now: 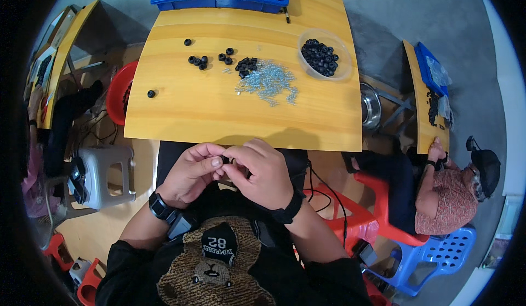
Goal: Assembling small black plastic components with silver springs at a workbench.
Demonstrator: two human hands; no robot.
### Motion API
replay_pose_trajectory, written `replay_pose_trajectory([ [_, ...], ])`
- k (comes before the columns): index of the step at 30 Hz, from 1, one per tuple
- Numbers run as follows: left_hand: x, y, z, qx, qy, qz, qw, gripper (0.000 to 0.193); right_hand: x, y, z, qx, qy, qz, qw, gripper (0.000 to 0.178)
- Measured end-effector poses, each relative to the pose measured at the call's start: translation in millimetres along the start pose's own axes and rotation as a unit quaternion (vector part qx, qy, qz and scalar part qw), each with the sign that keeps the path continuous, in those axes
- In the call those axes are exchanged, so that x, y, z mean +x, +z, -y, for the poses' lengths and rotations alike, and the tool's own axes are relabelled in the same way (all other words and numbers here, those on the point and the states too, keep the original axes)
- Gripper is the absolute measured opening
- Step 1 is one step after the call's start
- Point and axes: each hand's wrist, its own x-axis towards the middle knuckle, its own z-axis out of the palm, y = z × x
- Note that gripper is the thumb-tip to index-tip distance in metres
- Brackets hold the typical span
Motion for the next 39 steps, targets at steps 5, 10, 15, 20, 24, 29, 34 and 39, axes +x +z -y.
replay_pose_trajectory([
  [5, 3, -4, 3, -0.009, -0.011, -0.028, 1.0, 0.018, 0, 2, 2, 0.038, 0.033, -0.007, 0.999, 0.026],
  [10, 6, -9, 4, 0.0, -0.02, -0.015, 1.0, 0.02, 1, 7, 3, 0.068, 0.059, -0.02, 0.996, 0.025],
  [15, 7, -10, 4, -0.006, -0.014, -0.03, 0.999, 0.023, 7, 8, 0, 0.044, 0.038, 0.021, 0.998, 0.025],
  [20, 7, -13, 0, -0.025, -0.005, -0.033, 0.999, 0.022, 15, 10, 1, 0.03, 0.048, 0.032, 0.998, 0.025],
  [24, 7, -15, -3, -0.037, 0.016, -0.023, 0.999, 0.017, 23, 11, 5, 0.034, 0.053, 0.044, 0.997, 0.023],
  [29, 7, -19, -8, -0.056, 0.024, -0.054, 0.997, 0.017, 38, -6, -4, -0.02, 0.087, 0.033, 0.995, 0.018],
  [34, 7, -21, -12, -0.072, 0.025, -0.05, 0.996, 0.017, 99, -39, -52, -0.034, 0.167, 0.016, 0.985, 0.012],
  [39, 13, -23, -23, -0.081, 0.03, -0.028, 0.996, 0.017, 158, -43, -101, -0.142, 0.191, 0.005, 0.971, 0.011],
])
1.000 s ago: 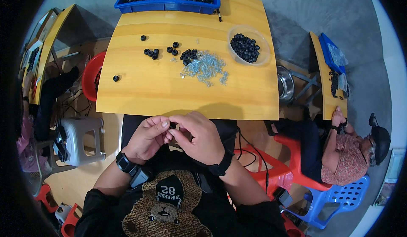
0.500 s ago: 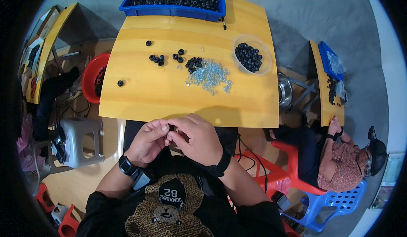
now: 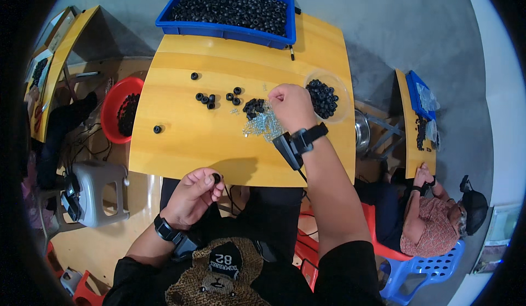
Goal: Assembling small black plastic components with silver springs at a workbench.
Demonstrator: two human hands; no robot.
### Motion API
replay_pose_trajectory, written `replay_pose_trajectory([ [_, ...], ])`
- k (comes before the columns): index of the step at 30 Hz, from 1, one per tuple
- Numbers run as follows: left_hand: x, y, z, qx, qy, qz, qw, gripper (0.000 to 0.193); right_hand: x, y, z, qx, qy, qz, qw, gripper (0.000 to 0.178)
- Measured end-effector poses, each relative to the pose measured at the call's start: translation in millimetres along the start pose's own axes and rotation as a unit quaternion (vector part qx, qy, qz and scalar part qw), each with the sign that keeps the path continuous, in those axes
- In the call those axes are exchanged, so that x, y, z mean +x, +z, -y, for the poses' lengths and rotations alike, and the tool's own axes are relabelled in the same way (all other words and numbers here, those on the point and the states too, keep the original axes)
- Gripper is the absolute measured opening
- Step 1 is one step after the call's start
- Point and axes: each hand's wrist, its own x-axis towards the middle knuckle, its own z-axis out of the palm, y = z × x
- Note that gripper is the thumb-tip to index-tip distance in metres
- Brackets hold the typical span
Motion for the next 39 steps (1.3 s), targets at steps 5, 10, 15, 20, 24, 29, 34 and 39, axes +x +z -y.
replay_pose_trajectory([
  [5, 6, -8, -12, -0.02, 0.009, -0.01, 1.0, 0.016, 31, 21, -6, -0.072, 0.059, -0.011, 0.996, 0.016],
  [10, 15, -11, -18, -0.013, 0.027, -0.013, 0.999, 0.017, 45, 31, -9, -0.112, 0.075, -0.015, 0.991, 0.017],
  [15, 18, -16, -21, -0.035, 0.028, -0.007, 0.999, 0.018, 49, 34, -10, -0.134, 0.071, 0.001, 0.988, 0.014],
  [20, 18, -20, -20, -0.079, 0.026, 0.025, 0.996, 0.015, 46, 35, -14, -0.113, 0.077, 0.001, 0.991, 0.012],
  [24, 15, -18, -20, -0.071, 0.028, 0.02, 0.997, 0.016, 36, 21, -12, -0.068, 0.068, 0.014, 0.995, 0.011],
  [29, 15, -14, -14, -0.038, 0.038, 0.022, 0.998, 0.018, -7, -10, -9, 0.152, 0.046, -0.021, 0.987, 0.009],
  [34, 13, -7, 1, -0.04, 0.025, 0.048, 0.998, 0.018, -91, -10, 19, 0.289, 0.049, 0.058, 0.954, 0.005],
  [39, 4, 0, 14, -0.034, -0.003, 0.059, 0.998, 0.019, -151, 18, 39, 0.392, 0.032, 0.017, 0.919, 0.008],
])
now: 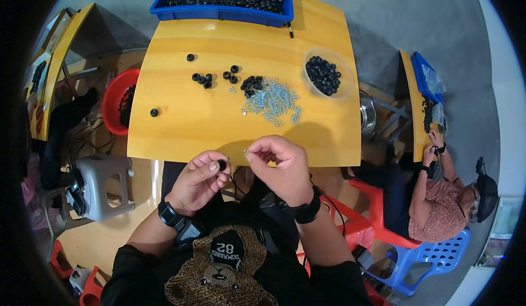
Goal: Assembling small black plastic components with silver springs at a workbench.
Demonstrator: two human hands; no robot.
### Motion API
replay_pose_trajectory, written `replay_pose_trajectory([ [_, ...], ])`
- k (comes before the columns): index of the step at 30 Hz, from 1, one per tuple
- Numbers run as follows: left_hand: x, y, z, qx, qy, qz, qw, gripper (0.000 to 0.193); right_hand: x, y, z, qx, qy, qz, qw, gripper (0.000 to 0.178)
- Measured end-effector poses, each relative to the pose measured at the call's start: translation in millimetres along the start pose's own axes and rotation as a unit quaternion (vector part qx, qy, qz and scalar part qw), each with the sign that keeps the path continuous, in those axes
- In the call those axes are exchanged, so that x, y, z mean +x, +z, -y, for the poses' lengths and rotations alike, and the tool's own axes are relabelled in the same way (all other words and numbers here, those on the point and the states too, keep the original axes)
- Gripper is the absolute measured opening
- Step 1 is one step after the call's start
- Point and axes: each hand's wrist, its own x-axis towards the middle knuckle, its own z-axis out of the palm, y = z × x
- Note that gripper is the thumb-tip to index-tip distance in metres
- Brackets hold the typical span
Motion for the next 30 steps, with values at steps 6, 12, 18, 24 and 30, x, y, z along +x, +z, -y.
replay_pose_trajectory([
  [6, -11, 7, 13, 0.0, -0.004, 0.009, 1.0, 0.02, -22, 6, 11, -0.072, -0.056, 0.042, 0.995, 0.008],
  [12, -18, 9, 19, -0.015, -0.007, 0.021, 1.0, 0.021, -33, 10, 8, -0.081, -0.102, 0.076, 0.989, 0.009],
  [18, -19, 11, 18, 0.034, -0.006, -0.022, 0.999, 0.019, -36, 14, 12, -0.163, -0.118, 0.06, 0.978, 0.011],
  [24, -16, 5, 14, 0.025, -0.036, -0.007, 0.999, 0.018, -37, 21, 13, -0.248, -0.145, 0.047, 0.957, 0.014],
  [30, -15, 2, 12, -0.005, -0.06, -0.024, 0.998, 0.019, -33, 22, 17, -0.296, -0.187, 0.082, 0.933, 0.017],
])
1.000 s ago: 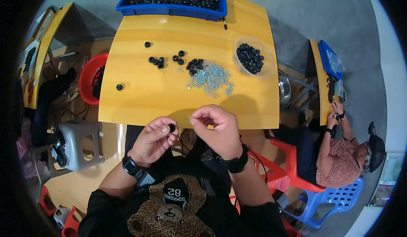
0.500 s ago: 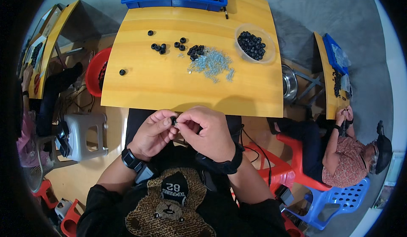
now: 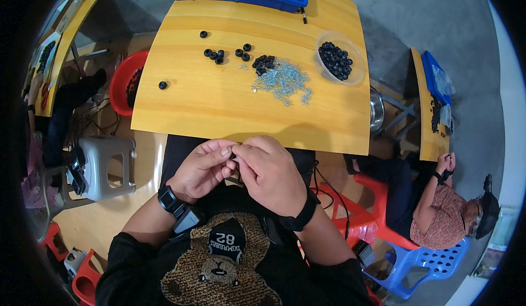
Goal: Assembling small black plastic components with silver springs at a workbench.
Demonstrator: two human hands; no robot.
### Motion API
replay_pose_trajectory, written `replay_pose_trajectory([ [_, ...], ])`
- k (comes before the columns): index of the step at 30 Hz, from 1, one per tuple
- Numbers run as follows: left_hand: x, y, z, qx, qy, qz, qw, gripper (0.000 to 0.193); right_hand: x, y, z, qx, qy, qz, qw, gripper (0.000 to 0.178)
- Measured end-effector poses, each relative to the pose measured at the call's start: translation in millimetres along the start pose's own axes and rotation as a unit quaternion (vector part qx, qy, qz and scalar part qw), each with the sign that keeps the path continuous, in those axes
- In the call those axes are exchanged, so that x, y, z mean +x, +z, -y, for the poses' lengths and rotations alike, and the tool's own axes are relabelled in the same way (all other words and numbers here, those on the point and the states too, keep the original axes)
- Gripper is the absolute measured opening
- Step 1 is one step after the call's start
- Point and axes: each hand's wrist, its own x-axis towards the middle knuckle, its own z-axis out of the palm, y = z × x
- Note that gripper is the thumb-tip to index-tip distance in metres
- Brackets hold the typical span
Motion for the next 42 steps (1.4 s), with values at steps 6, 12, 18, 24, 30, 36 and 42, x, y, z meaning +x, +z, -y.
replay_pose_trajectory([
  [6, 4, -9, -2, -0.063, 0.005, 0.018, 0.998, 0.021, 5, 2, 7, -0.011, -0.021, 0.006, 1.0, 0.025],
  [12, 6, -11, -3, -0.079, 0.006, 0.012, 0.997, 0.019, 7, 2, 3, 0.016, -0.008, 0.013, 1.0, 0.026],
  [18, 7, -11, -4, -0.088, 0.01, -0.003, 0.996, 0.016, 11, 2, 2, 0.012, -0.014, 0.039, 0.999, 0.023],
  [24, 9, -13, -7, -0.066, 0.03, -0.018, 0.997, 0.017, 20, -15, -14, 0.097, 0.089, 0.036, 0.991, 0.024],
  [30, 10, -11, -15, -0.08, 0.049, -0.008, 0.996, 0.015, 41, -36, -46, -0.061, 0.094, 0.025, 0.993, 0.015],
  [36, 12, -15, -22, -0.094, 0.06, 0.006, 0.994, 0.016, 89, -28, -78, 0.004, 0.125, -0.043, 0.991, 0.008],
  [42, 15, -11, -33, -0.107, 0.082, 0.058, 0.989, 0.017, 123, -6, -99, -0.131, 0.079, -0.062, 0.986, 0.002],
])
